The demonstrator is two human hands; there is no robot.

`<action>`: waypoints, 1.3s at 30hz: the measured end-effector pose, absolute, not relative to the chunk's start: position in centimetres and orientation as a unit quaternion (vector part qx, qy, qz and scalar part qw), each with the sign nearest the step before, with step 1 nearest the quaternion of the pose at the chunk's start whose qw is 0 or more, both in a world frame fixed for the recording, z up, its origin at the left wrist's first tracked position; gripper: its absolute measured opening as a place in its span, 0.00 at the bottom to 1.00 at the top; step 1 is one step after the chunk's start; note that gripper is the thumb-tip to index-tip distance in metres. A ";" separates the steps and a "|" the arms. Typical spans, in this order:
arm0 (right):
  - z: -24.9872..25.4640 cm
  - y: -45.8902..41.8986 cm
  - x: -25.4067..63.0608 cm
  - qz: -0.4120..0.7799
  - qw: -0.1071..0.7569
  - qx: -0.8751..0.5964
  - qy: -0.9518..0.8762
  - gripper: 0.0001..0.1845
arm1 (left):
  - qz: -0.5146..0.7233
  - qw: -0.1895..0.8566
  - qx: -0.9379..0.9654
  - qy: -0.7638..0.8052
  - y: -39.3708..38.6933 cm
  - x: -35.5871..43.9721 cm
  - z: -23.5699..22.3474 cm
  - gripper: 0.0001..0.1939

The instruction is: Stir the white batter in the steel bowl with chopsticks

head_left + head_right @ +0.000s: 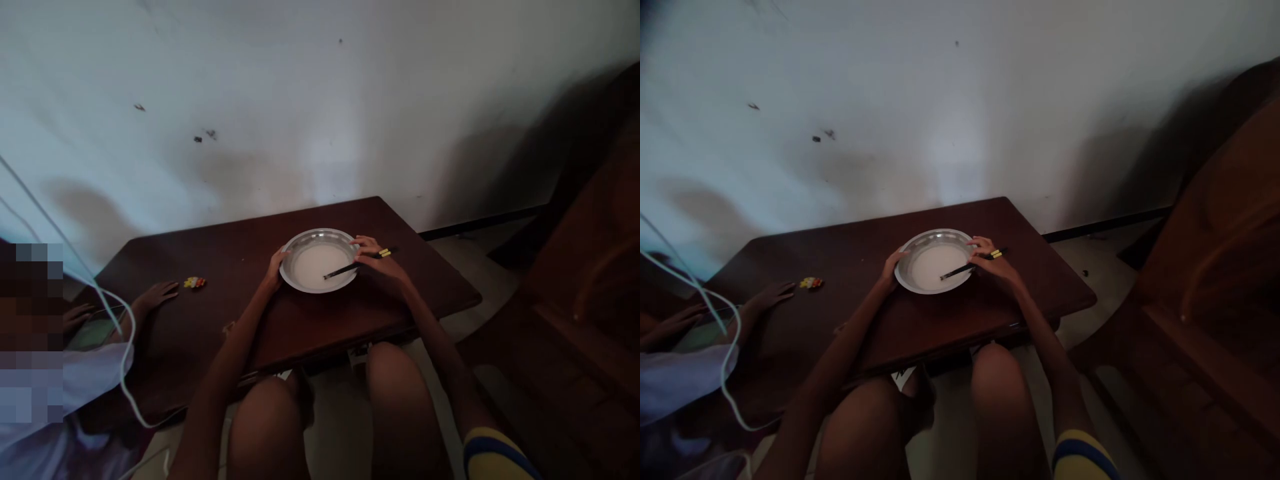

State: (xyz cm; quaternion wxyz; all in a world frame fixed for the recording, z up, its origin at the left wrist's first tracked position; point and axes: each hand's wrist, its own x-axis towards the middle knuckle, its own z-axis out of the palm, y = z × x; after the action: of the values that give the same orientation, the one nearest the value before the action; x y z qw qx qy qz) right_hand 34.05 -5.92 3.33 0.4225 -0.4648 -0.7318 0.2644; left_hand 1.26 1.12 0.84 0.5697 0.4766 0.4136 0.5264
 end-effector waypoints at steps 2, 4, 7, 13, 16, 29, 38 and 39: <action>2.7 -5.9 32.8 0.241 0.407 -0.474 -0.743 0.08 | 0.529 0.572 0.473 0.412 1.2 1.3 0.6 0.24; 2.2 -5.6 32.1 0.210 0.404 -0.506 -0.733 0.07 | 0.532 0.576 0.468 0.407 1.3 1.4 0.5 0.24; 2.1 -4.9 32.8 0.176 0.429 -0.551 -0.694 0.09 | 0.537 0.576 0.469 0.399 1.2 1.5 0.6 0.21; 3.0 -4.4 35.1 0.228 0.430 -0.495 -0.719 0.14 | 0.541 0.582 0.475 0.378 1.1 1.7 1.2 0.21; 2.8 -4.8 33.9 0.256 0.397 -0.460 -0.752 0.09 | 0.544 0.583 0.467 0.383 1.0 1.9 1.4 0.21; 3.0 -4.2 34.8 0.270 0.454 -0.484 -0.698 0.17 | 0.542 0.584 0.471 0.380 0.8 1.8 1.5 0.23; 2.0 -4.6 32.0 0.213 0.402 -0.510 -0.730 0.07 | 0.534 0.582 0.481 0.381 0.9 1.6 1.5 0.24; 2.0 -4.5 32.1 0.197 0.414 -0.528 -0.715 0.07 | 0.532 0.582 0.482 0.381 0.8 1.6 1.6 0.25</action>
State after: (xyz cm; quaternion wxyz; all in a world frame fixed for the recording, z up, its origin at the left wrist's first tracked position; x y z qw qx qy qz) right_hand 32.07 -4.51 1.95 0.4141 -0.5276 -0.7150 0.1970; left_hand 1.63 0.80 1.60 0.5823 0.4820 0.3814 0.5321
